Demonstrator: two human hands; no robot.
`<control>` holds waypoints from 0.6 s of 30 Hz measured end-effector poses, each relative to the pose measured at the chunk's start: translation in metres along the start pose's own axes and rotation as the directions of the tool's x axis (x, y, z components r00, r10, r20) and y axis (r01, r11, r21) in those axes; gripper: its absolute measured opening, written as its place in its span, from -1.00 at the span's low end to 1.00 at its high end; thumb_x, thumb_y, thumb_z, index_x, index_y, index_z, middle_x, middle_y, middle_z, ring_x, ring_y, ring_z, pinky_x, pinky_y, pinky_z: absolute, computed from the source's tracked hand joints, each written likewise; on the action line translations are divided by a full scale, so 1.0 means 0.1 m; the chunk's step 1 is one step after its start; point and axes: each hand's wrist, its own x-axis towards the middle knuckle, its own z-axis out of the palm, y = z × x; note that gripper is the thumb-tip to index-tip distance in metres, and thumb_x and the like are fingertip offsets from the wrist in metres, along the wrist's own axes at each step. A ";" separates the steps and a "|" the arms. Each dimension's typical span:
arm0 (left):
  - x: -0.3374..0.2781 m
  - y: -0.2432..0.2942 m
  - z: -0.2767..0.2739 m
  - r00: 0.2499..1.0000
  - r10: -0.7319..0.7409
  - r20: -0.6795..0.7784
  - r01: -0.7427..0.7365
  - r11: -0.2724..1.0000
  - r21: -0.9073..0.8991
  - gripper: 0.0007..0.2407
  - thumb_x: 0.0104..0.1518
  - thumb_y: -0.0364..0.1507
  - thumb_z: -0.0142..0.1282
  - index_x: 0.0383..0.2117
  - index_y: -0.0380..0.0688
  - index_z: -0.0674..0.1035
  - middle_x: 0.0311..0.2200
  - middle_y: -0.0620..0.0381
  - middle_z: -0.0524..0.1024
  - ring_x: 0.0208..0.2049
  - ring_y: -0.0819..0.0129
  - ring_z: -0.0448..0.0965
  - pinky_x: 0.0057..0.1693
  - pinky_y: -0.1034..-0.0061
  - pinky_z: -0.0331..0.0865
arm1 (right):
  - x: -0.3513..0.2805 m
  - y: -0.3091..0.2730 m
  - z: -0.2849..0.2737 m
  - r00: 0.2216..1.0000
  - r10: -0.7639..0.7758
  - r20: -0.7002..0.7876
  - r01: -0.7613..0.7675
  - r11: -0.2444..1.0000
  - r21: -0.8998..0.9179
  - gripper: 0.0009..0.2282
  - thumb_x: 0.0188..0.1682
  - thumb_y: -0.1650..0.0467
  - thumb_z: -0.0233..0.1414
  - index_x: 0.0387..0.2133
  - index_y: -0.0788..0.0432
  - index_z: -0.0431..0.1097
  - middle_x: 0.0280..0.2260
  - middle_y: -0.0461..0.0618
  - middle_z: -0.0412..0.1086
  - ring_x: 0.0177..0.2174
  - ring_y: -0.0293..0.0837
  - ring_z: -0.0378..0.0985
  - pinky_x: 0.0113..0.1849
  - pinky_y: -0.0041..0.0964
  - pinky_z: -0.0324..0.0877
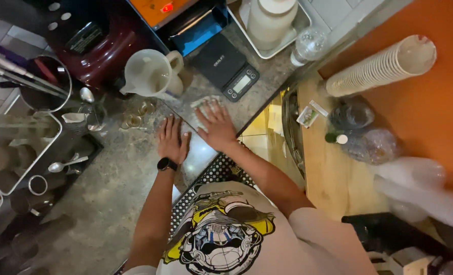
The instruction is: Wipe down a coffee shop service counter and clean a metal shaker.
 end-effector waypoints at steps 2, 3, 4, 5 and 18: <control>0.01 0.02 -0.03 1.000 -0.010 -0.027 0.008 0.998 -0.057 -0.43 0.30 -0.09 -0.14 0.43 0.08 0.15 0.46 0.09 0.05 0.47 0.06 -0.06 0.49 0.03 -0.14 | -0.01 -0.11 0.04 0.989 -0.095 -0.115 0.090 0.995 -0.048 -0.46 0.09 0.10 -0.06 0.36 -0.14 0.14 0.36 0.12 0.10 0.34 0.30 0.01 0.26 0.32 -0.05; 0.00 -0.01 -0.01 1.000 0.000 -0.025 -0.001 0.999 -0.053 -0.43 0.30 -0.09 -0.14 0.43 0.08 0.15 0.46 0.09 0.05 0.47 0.06 -0.06 0.49 0.03 -0.14 | -0.11 -0.12 0.06 0.989 -0.087 -0.121 0.081 0.995 -0.049 -0.46 0.09 0.10 -0.06 0.36 -0.14 0.14 0.36 0.12 0.10 0.34 0.30 0.01 0.26 0.32 -0.05; 0.00 -0.04 0.02 1.000 0.007 -0.027 -0.009 0.999 -0.048 -0.40 0.27 -0.09 -0.11 0.44 0.07 0.13 0.46 0.09 0.04 0.47 0.05 -0.06 0.49 0.02 -0.14 | -0.20 -0.10 0.06 0.979 -0.141 -0.149 0.136 0.990 -0.045 -0.45 0.04 0.08 -0.04 0.34 -0.19 0.17 0.35 0.08 0.13 0.33 0.28 0.04 0.24 0.32 -0.01; 0.01 -0.07 0.05 0.999 0.014 -0.029 -0.016 0.999 -0.043 -0.37 0.24 -0.08 -0.07 0.45 0.06 0.11 0.47 0.10 0.04 0.47 0.05 -0.06 0.49 0.01 -0.14 | -0.28 -0.10 0.07 0.965 -0.194 -0.176 0.189 0.981 -0.044 -0.43 0.00 0.06 -0.02 0.33 -0.23 0.19 0.34 0.03 0.15 0.32 0.26 0.08 0.21 0.31 0.02; -0.01 -0.02 0.00 0.998 0.013 -0.069 -0.016 0.999 -0.042 -0.42 0.28 -0.03 -0.07 0.40 0.06 0.21 0.44 0.11 0.10 0.46 0.07 0.00 0.47 0.03 -0.06 | -0.23 -0.07 -0.12 0.998 0.030 -0.048 -0.031 0.999 -0.013 -0.55 0.14 0.07 -0.12 0.32 -0.35 0.20 0.40 0.14 -0.03 0.29 0.64 -0.17 0.23 0.48 -0.11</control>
